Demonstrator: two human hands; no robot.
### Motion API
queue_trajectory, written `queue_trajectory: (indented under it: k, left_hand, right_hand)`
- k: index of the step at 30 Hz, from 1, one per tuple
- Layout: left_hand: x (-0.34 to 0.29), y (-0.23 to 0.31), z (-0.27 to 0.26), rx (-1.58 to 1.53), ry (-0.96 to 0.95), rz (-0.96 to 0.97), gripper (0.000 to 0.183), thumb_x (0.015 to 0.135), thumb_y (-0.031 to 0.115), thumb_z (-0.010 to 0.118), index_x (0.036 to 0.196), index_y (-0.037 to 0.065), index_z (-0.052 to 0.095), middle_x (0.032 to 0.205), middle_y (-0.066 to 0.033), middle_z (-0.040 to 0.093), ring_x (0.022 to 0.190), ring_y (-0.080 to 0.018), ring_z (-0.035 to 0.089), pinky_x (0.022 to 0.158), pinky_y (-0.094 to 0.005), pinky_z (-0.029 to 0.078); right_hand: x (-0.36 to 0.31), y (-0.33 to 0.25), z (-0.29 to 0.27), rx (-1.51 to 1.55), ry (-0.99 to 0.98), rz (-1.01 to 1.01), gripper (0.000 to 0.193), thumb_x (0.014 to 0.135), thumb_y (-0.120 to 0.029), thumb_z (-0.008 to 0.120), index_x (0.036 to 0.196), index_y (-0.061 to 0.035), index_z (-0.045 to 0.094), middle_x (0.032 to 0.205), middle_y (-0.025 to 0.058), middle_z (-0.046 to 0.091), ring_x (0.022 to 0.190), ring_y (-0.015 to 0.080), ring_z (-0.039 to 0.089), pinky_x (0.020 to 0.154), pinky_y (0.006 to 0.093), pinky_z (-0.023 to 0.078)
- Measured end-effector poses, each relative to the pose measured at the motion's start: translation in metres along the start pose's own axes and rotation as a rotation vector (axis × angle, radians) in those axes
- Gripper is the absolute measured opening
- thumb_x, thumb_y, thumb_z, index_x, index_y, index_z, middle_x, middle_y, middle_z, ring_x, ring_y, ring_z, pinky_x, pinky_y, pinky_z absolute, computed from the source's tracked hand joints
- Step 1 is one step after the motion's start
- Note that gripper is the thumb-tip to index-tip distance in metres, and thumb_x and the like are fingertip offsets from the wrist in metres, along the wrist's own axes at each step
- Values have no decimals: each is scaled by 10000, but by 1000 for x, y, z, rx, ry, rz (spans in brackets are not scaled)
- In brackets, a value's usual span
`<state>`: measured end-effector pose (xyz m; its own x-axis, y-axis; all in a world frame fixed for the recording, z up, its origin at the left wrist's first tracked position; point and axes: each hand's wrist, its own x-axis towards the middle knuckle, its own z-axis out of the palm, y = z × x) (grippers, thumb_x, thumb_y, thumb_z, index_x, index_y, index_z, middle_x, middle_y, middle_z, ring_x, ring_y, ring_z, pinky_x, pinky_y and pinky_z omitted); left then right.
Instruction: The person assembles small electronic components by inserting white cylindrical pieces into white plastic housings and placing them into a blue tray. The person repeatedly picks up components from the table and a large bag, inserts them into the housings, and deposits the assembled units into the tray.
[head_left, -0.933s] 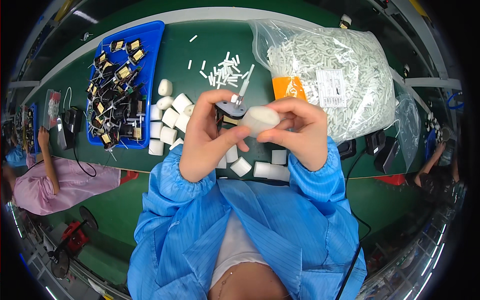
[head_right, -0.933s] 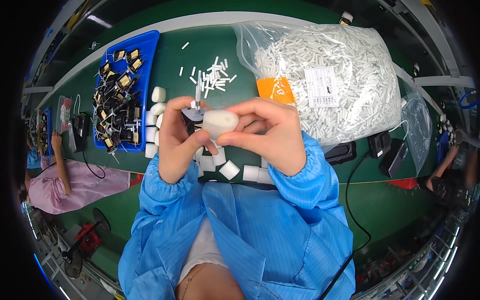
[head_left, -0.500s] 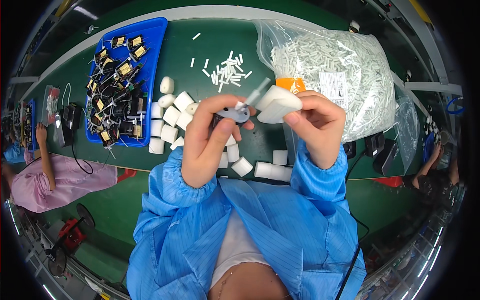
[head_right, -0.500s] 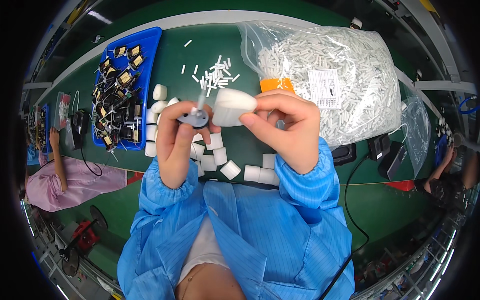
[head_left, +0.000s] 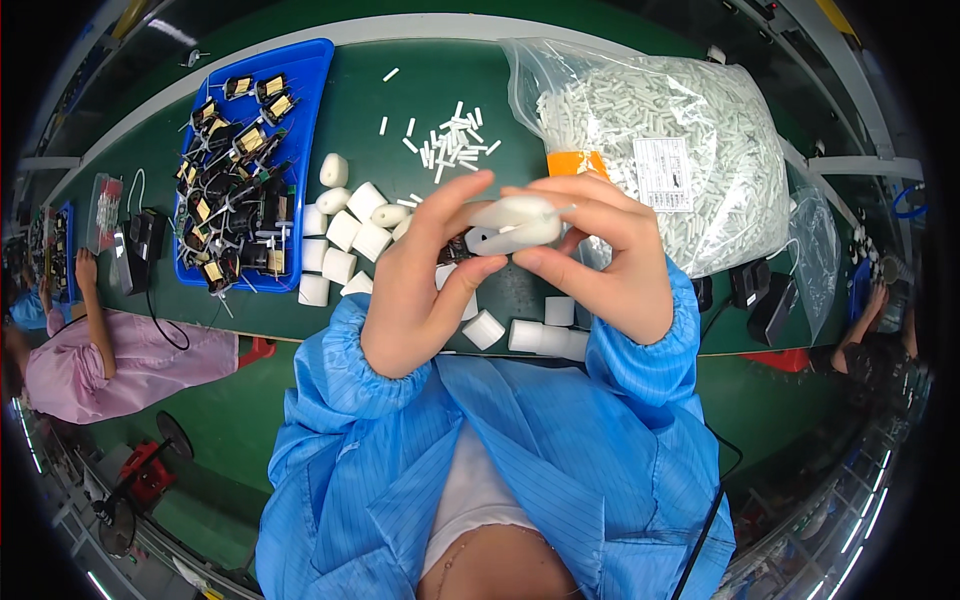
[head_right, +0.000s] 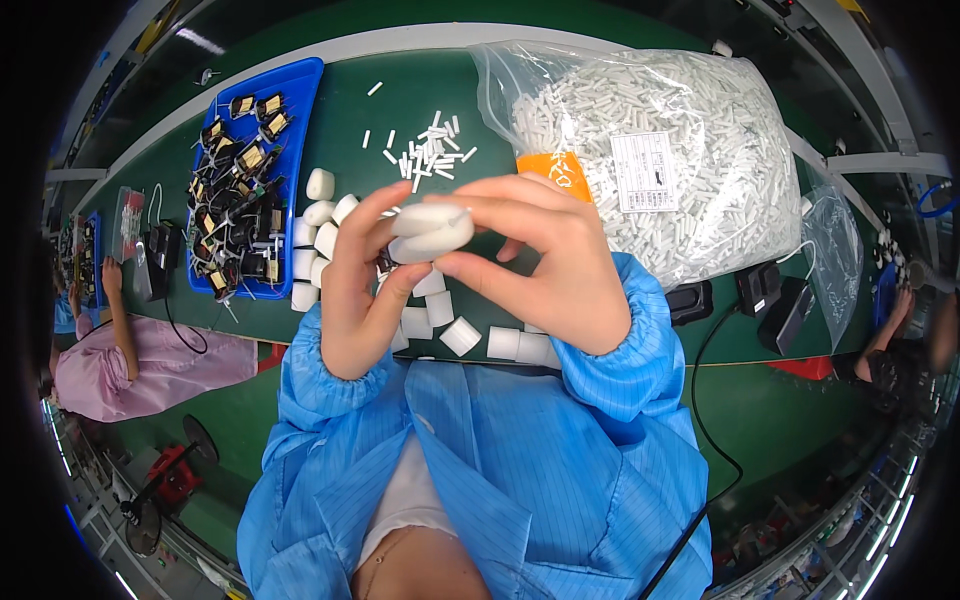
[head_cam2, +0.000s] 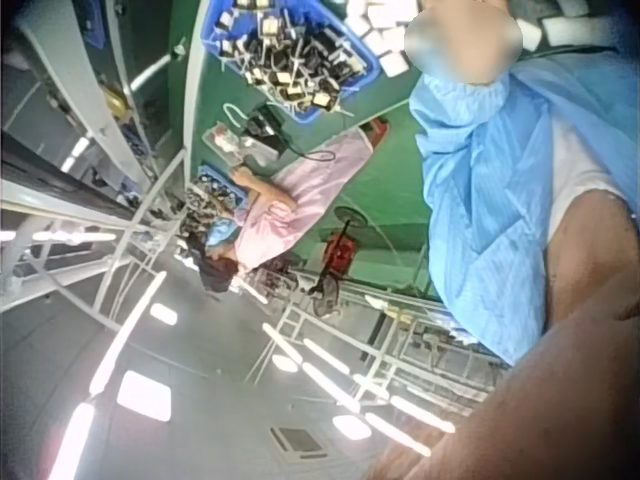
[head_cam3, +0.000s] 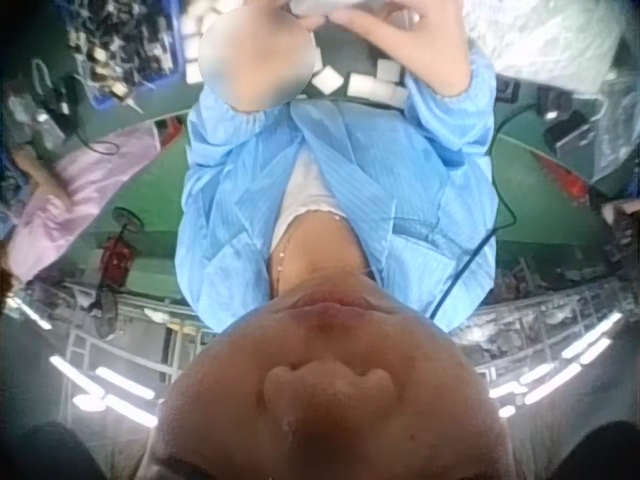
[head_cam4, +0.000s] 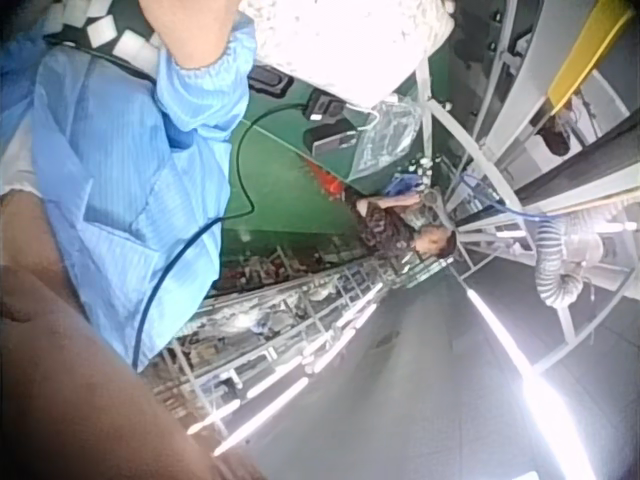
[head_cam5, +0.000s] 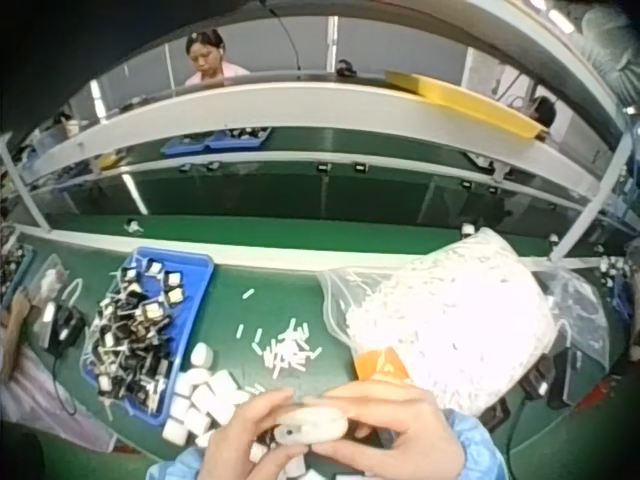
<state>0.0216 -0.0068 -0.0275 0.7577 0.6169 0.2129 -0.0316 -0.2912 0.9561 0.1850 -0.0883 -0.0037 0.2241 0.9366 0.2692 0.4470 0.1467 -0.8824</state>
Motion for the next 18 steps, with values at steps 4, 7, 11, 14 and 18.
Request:
queue_trajectory:
  k: [4, 7, 11, 14, 18]
  left_hand:
    - [1, -2, 8, -131, -15, -53, 496, 810, -8, 578, 1256, 41, 367, 1096, -153, 585, 1032, -207, 558, 848, -276, 425]
    - [10, -5, 7, -252, -51, -167, 465, 814, -2, 581, 1232, 24, 379, 1097, -131, 584, 998, -171, 561, 821, -251, 426]
    - [41, -3, 6, -486, -36, -266, 392, 855, 82, 561, 1206, 17, 398, 950, -90, 611, 882, -121, 562, 670, -198, 429]
    - [116, -18, -13, -338, 7, -112, 341, 855, 174, 580, 1139, 14, 480, 897, -80, 624, 824, -125, 586, 639, -226, 444]
    - [262, -133, -43, 195, 226, 16, 335, 761, 303, 669, 990, 63, 616, 872, -68, 641, 775, -145, 599, 664, -264, 461]
  right_hand:
    - [1, 0, 1, 156, 41, 82, 245, 691, -74, 710, 929, -40, 661, 859, 62, 613, 736, 111, 563, 501, 206, 452]
    - [2, 6, -2, 28, 42, 73, 273, 683, -74, 710, 949, -43, 654, 835, 50, 599, 740, 118, 532, 527, 212, 449]
    - [7, 11, -8, -36, 291, 20, 329, 697, -55, 685, 1020, -45, 625, 867, 57, 584, 739, 117, 501, 568, 210, 441]
    - [6, 12, -15, 139, 478, 111, 340, 727, -27, 647, 1063, -45, 601, 928, 66, 582, 742, 114, 505, 581, 211, 437]
    - [-12, 23, -27, 6, 247, 130, 286, 760, 1, 607, 1044, -35, 608, 966, 75, 595, 724, 121, 522, 585, 217, 436]
